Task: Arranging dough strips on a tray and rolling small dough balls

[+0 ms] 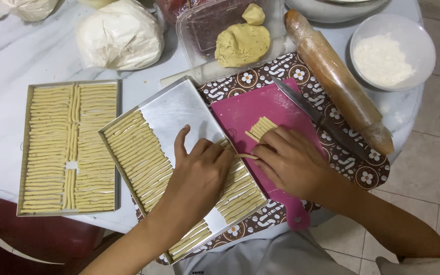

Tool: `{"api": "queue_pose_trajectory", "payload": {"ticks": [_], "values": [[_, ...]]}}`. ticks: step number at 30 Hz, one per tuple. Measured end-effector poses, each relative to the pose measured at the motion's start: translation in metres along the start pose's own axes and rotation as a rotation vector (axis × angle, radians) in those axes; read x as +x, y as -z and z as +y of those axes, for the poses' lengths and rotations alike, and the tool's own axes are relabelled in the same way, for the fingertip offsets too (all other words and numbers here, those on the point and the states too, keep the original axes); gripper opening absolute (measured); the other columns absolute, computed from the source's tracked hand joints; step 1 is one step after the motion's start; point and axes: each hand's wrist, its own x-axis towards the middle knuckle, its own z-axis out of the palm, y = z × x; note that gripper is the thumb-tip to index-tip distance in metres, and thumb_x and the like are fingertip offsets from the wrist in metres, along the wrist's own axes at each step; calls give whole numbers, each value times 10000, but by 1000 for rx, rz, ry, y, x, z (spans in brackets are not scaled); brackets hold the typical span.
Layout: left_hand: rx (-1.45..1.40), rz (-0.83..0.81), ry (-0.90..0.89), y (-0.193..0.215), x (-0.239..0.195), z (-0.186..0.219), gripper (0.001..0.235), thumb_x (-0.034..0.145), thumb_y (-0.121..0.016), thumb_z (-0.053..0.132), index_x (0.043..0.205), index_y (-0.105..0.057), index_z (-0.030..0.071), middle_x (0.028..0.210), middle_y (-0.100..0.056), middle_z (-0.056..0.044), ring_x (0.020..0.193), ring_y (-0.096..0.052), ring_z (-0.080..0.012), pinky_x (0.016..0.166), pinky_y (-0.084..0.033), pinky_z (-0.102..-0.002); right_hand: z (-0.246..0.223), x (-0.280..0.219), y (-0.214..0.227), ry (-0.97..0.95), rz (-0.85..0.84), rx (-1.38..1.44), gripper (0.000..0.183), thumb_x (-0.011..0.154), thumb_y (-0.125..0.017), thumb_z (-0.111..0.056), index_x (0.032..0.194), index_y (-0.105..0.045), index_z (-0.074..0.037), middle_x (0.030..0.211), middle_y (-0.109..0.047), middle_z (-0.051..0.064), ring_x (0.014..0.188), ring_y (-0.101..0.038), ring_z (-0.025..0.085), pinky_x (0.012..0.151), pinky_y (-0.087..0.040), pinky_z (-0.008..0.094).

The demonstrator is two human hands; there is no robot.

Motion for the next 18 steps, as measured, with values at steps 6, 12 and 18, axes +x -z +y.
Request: {"api": "queue_pose_trajectory", "payload": {"ticks": [6,12,18], "values": [[-61,26,8,5,-6,-7,117,807,-639,21,821,-573,117,774,-572,-32,797,-557,-278,1097,-323,-629,-1,7,-3,-11,-31,-68,62,915,-649,-147,866,-617,-128,850,-535,65,850,-539,307,734,-448,447],[-132,47,144,17,-25,-23,33,949,-659,159,942,-635,137,824,-627,-25,833,-600,-261,1109,-285,-572,-2,44,9,164,37,-111,190,848,-582,56,754,-560,-107,770,-504,64,704,-459,264,654,-389,391],[-69,91,201,19,-30,-34,134,999,-640,177,870,-633,143,769,-641,-16,787,-596,-260,1085,-308,-534,-5,80,0,276,44,-205,221,846,-632,17,734,-533,-145,765,-522,39,677,-502,239,583,-364,369]]}}
